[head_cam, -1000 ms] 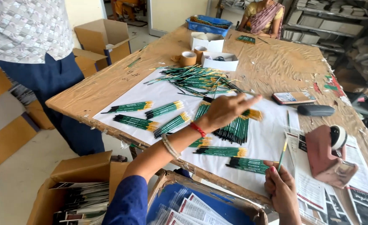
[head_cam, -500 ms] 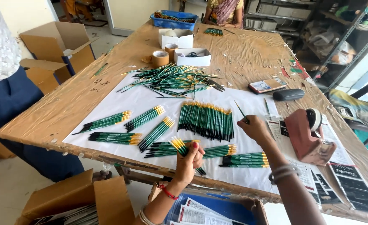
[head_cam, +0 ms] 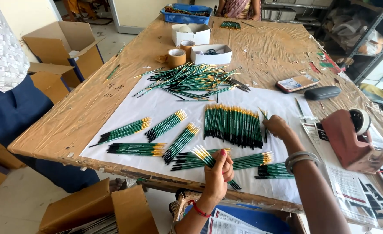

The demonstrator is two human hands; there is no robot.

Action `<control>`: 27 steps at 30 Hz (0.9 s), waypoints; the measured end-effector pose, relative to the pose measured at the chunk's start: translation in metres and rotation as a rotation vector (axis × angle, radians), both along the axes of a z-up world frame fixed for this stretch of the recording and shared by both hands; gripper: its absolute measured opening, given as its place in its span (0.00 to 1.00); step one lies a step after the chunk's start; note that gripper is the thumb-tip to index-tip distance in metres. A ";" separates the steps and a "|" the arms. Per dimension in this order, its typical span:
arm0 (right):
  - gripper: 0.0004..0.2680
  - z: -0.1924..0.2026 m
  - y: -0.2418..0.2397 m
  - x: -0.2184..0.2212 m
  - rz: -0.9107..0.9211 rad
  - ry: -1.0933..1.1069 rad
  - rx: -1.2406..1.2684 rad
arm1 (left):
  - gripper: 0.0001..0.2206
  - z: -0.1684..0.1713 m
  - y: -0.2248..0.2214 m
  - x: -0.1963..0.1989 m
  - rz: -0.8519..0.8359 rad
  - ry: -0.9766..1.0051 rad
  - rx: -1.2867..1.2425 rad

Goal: The person organizes and packs paintbrushes by gathering them into bundles, placing them into plastic sleeves, and sealing the sleeves using a tape dispenser.

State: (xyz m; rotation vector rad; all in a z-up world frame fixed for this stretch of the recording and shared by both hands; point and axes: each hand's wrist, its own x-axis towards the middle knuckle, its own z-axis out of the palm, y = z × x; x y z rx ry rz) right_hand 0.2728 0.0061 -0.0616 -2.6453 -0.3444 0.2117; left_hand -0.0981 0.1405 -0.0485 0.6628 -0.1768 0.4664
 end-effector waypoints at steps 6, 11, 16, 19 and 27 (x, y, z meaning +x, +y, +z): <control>0.07 0.101 -0.063 -0.181 0.310 -0.064 0.842 | 0.17 -0.004 0.003 0.004 0.011 -0.016 -0.013; 0.07 0.060 -0.106 -0.285 0.360 -0.014 1.040 | 0.17 -0.007 0.002 0.004 0.019 0.039 -0.026; 0.06 0.015 -0.115 -0.289 0.321 0.106 1.037 | 0.17 -0.003 0.004 0.004 0.042 0.047 -0.027; 0.08 0.016 -0.113 -0.288 0.276 0.162 1.051 | 0.17 -0.003 0.005 0.005 0.043 0.050 -0.028; 0.06 0.013 -0.117 -0.284 0.248 0.272 1.151 | 0.17 -0.001 0.005 0.003 0.057 0.053 -0.008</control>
